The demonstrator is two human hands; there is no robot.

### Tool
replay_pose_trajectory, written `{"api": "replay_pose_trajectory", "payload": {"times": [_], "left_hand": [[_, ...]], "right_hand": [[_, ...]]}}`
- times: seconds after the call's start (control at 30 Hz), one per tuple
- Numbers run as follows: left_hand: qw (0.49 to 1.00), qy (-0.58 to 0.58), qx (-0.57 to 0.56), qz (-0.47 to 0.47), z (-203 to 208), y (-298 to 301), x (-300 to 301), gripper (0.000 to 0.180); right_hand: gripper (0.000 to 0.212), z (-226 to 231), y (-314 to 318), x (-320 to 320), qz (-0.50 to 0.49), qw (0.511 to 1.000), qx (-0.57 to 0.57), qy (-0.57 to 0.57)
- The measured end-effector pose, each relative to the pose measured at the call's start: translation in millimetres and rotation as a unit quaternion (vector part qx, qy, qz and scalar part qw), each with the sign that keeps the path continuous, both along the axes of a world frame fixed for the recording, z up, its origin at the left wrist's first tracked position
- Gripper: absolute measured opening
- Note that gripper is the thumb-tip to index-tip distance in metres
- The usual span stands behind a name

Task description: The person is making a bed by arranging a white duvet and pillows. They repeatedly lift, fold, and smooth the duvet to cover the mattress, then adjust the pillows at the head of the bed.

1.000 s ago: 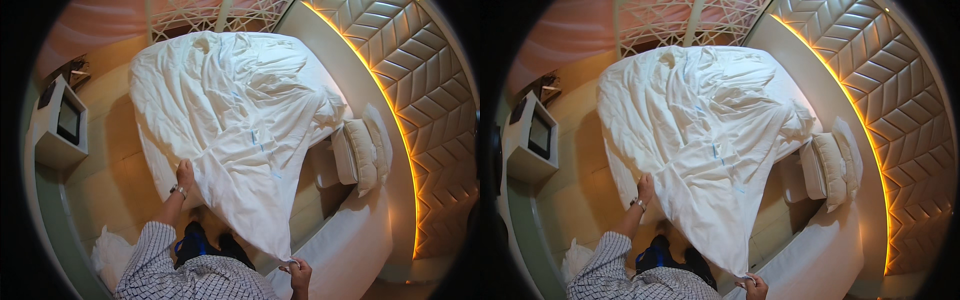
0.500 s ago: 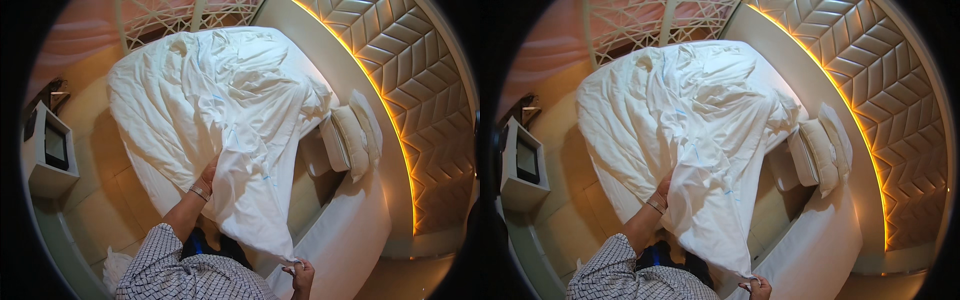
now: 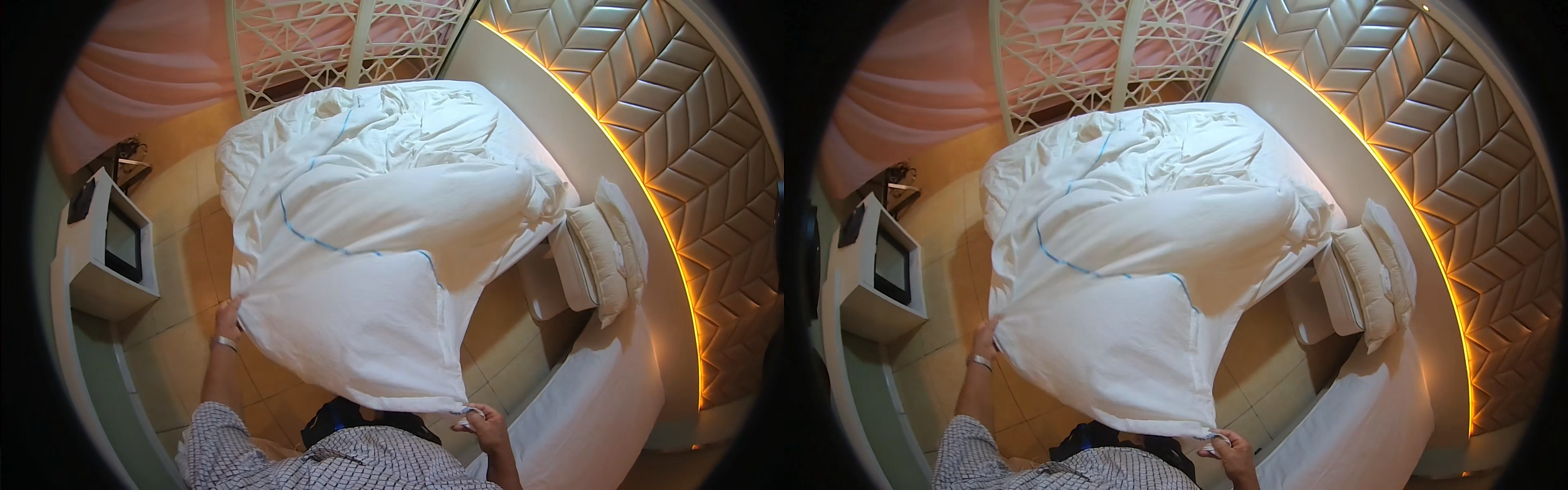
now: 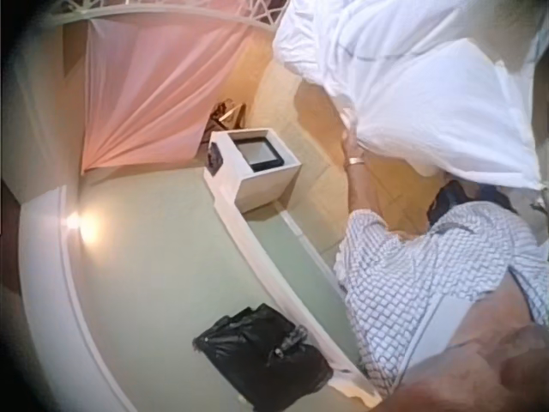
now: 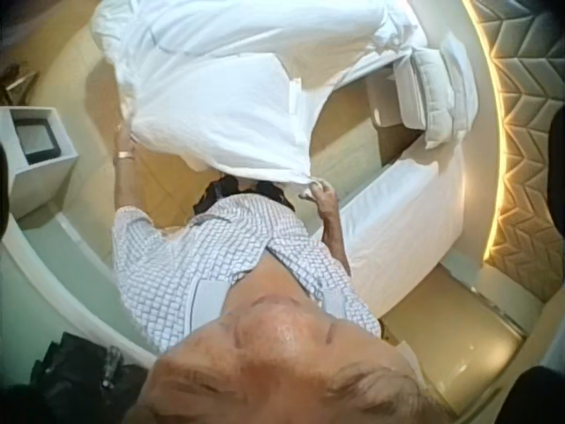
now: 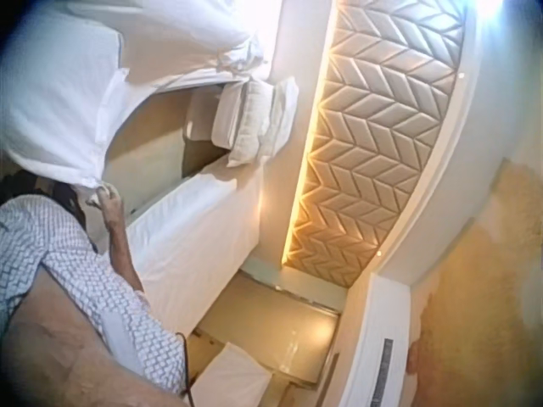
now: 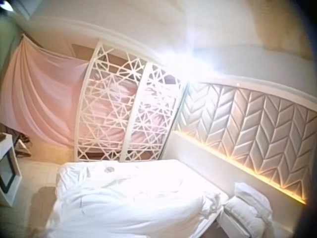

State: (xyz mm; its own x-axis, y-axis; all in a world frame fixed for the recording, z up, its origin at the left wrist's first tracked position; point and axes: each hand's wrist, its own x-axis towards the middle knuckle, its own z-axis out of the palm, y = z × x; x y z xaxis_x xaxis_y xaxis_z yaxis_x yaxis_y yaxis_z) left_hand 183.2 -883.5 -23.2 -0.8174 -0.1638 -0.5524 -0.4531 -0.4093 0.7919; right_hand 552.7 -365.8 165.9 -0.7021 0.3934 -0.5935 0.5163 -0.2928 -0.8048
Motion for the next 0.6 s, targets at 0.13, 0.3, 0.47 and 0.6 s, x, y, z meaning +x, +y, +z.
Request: {"api": "replay_pose_trajectory", "payload": {"times": [0.13,0.3,0.47,0.6], "left_hand": [[0.996,-0.051,-0.031,0.065,-131,5,68,0.015],[0.957,-0.277,0.071,-0.055,-129,130,153,0.02],[0.774,0.363,-0.192,-0.482,-71,201,185,0.046],[0.796,0.305,-0.277,-0.443,-38,258,149,0.043]], "right_hand": [[0.021,38,-20,-5,-0.018,0.999,0.018,0.028],[0.018,89,-42,-5,-0.078,0.974,0.105,0.185],[0.019,151,-42,-35,-0.206,0.885,0.135,0.396],[0.024,176,-41,-57,-0.212,0.836,0.205,0.464]]}}
